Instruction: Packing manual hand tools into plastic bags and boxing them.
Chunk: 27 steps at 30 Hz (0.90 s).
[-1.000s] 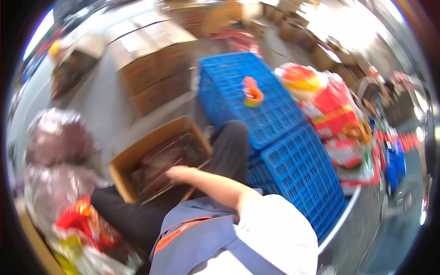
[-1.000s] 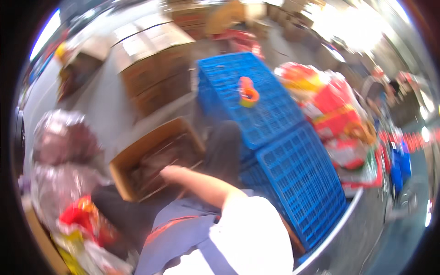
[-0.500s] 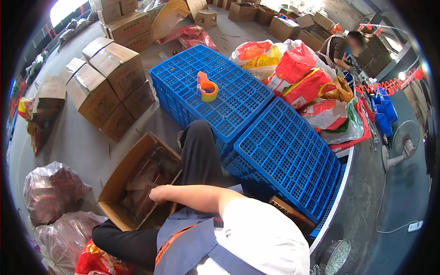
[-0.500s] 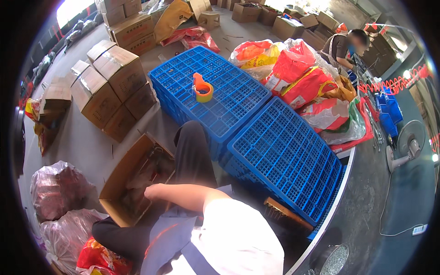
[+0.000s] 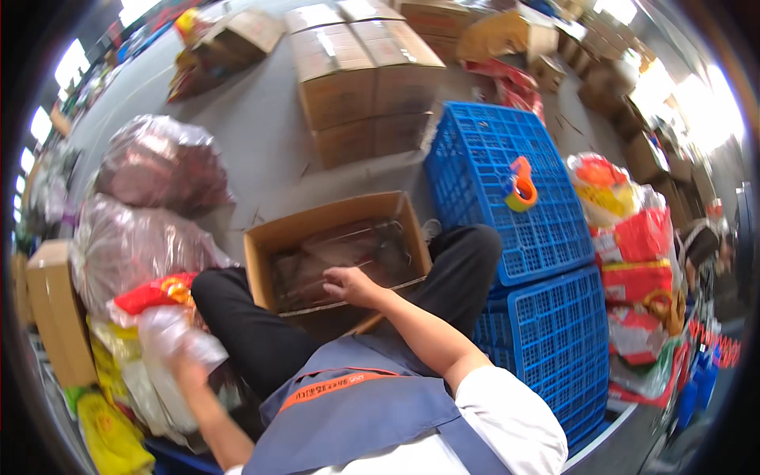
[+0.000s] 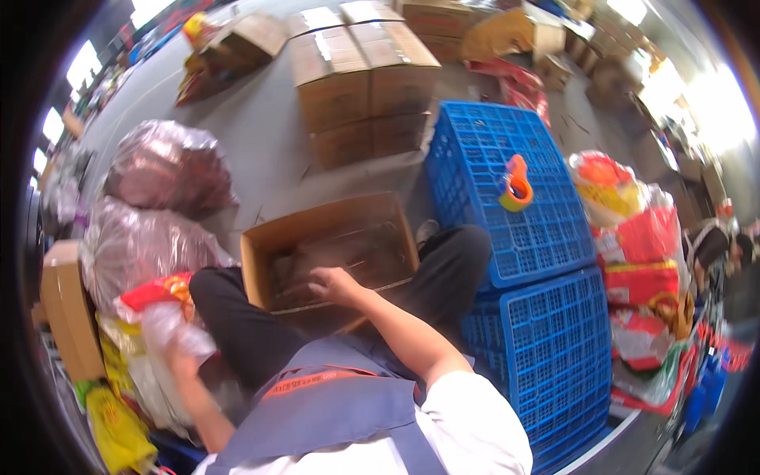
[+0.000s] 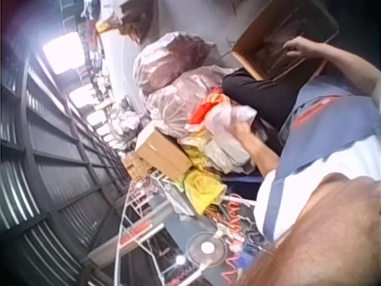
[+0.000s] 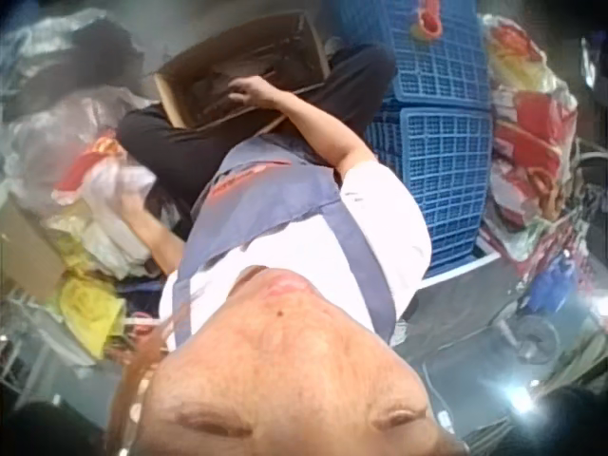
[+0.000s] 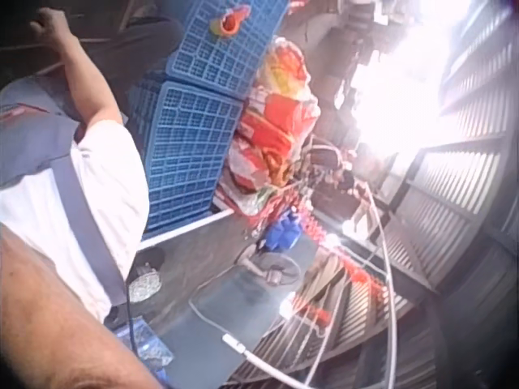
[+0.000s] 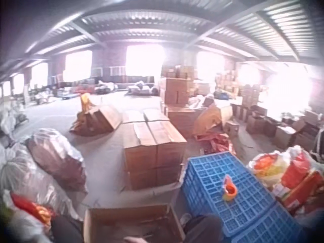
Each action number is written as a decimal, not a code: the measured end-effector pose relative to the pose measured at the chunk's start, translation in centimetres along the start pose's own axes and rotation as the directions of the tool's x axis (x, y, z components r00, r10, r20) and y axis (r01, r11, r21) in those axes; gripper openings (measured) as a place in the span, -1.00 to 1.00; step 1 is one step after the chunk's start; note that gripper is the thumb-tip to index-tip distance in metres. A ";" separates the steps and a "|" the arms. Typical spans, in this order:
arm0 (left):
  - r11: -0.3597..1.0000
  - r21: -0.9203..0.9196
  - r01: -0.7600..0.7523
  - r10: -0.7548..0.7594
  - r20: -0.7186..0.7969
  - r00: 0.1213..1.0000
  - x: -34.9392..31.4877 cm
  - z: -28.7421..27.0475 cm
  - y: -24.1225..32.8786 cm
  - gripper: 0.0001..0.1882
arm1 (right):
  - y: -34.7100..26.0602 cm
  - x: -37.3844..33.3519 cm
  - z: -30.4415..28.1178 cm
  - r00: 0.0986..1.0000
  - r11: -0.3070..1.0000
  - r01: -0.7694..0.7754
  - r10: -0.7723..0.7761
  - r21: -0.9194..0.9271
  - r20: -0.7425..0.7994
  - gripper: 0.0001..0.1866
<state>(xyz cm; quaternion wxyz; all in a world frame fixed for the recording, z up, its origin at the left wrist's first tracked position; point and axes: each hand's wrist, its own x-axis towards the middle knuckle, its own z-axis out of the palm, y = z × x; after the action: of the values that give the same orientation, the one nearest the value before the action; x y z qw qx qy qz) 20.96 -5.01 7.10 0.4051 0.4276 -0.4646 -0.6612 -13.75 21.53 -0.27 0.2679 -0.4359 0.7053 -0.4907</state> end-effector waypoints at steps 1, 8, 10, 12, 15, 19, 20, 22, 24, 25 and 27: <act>0.982 0.123 -0.141 0.132 0.073 0.989 -5.9 10.5 1.9 -0.50 | -1.9 0.5 0.2 0.988 0.938 -0.148 0.123 0.314 0.097 -0.62; 0.966 -0.045 0.254 -0.198 0.503 0.841 -10.3 24.4 -2.0 -0.75 | -10.1 -1.2 -0.8 0.945 0.945 0.325 -0.326 -0.027 -0.031 -0.77; 0.940 0.073 0.333 -0.316 0.553 0.771 -9.5 24.0 -2.1 -0.71 | -8.4 -2.2 -1.5 0.938 0.983 0.178 -0.156 0.042 -0.309 -0.86; 0.931 0.099 0.352 -0.346 0.549 0.761 -8.9 23.2 -2.1 -0.70 | -5.9 -2.2 -3.0 0.866 0.994 0.109 -0.082 0.026 -0.493 -0.84; 0.928 -0.017 0.373 -0.299 0.567 0.767 -7.8 22.0 -3.1 -0.61 | -4.8 -2.7 -3.7 0.863 0.945 -0.017 0.179 0.327 -0.473 -0.87; 0.837 -0.118 0.534 -0.424 0.478 0.770 -8.3 22.5 -3.8 -0.63 | -11.0 -3.1 -1.8 0.997 0.968 0.058 -0.042 0.243 -0.070 -0.87; 0.845 -0.108 0.524 -0.411 0.495 0.765 -8.6 22.5 -4.2 -0.62 | -12.5 -3.1 -1.1 0.983 0.983 0.182 -0.183 0.025 0.020 -0.84; 0.833 -0.049 0.551 -0.465 0.475 0.747 -9.4 22.9 -4.1 -0.62 | -10.0 -3.4 0.9 0.979 0.969 0.202 -0.195 -0.140 0.059 -0.77; 0.875 -0.121 0.469 -0.349 0.514 0.784 -9.6 23.1 -4.8 -0.63 | -9.5 -3.3 0.8 0.981 0.979 0.193 -0.194 -0.069 -0.015 -0.83; 0.863 -0.087 0.498 -0.374 0.552 0.745 -9.4 22.8 -4.7 -0.65 | -9.2 -3.1 0.2 0.986 0.983 0.166 -0.164 0.078 -0.026 -0.87; 0.844 0.037 0.535 -0.461 0.560 0.689 -9.1 22.1 -4.9 -0.71 | -9.3 -3.5 -0.7 0.997 0.970 0.060 -0.048 0.238 -0.052 -0.92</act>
<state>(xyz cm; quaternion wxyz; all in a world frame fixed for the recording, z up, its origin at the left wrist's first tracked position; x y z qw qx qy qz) 2.30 10.61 8.60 0.0864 0.3028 -0.3829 -0.8684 -9.35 23.61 8.46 0.2885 -0.4081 0.6350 -0.5891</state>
